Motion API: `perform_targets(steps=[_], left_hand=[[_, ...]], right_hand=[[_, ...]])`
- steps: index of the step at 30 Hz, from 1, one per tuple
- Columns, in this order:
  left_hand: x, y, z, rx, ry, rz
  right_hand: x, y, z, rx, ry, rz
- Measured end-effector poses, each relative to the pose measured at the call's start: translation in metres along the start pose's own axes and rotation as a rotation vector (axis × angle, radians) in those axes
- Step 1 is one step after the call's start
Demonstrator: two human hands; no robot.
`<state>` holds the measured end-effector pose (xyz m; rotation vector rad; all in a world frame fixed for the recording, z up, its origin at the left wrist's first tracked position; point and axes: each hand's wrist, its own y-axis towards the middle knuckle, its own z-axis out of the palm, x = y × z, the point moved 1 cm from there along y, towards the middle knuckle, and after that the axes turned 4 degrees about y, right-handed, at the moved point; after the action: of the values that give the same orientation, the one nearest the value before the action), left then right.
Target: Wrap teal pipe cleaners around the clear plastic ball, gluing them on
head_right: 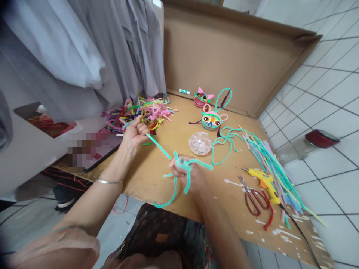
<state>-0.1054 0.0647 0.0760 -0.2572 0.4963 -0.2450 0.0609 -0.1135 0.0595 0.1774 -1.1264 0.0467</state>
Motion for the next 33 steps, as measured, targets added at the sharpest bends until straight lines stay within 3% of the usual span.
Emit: perform_targets(steps=[5, 10, 12, 15, 17, 21, 26, 33], left_hand=[[0.004, 0.002, -0.003, 0.007, 0.046, -0.014], [0.004, 0.007, -0.006, -0.001, 0.058, -0.063], [0.002, 0.007, -0.005, 0.018, 0.063, -0.075], [0.007, -0.001, 0.000, 0.168, 0.131, -0.126], [0.021, -0.011, 0.004, 0.305, 0.220, -0.185], [0.063, -0.033, 0.006, 0.512, 0.449, -0.265], [0.090, -0.042, 0.000, 0.541, 0.524, -0.128], [0.091, -0.042, 0.000, 0.558, 0.440, -0.087]], right_hand=[[0.004, -0.008, 0.006, 0.244, -0.187, 0.188], [0.018, -0.013, -0.007, 0.512, -0.171, 0.189], [0.022, -0.013, -0.015, 0.536, -0.091, 0.131], [0.027, -0.009, -0.021, 0.255, 0.055, 0.063], [0.026, -0.004, -0.020, 0.055, 0.118, 0.112], [0.017, 0.007, -0.015, -0.077, 0.201, 0.205], [0.003, 0.011, -0.020, -0.167, 0.147, 0.256], [-0.004, 0.015, -0.016, -0.414, 0.100, 0.065]])
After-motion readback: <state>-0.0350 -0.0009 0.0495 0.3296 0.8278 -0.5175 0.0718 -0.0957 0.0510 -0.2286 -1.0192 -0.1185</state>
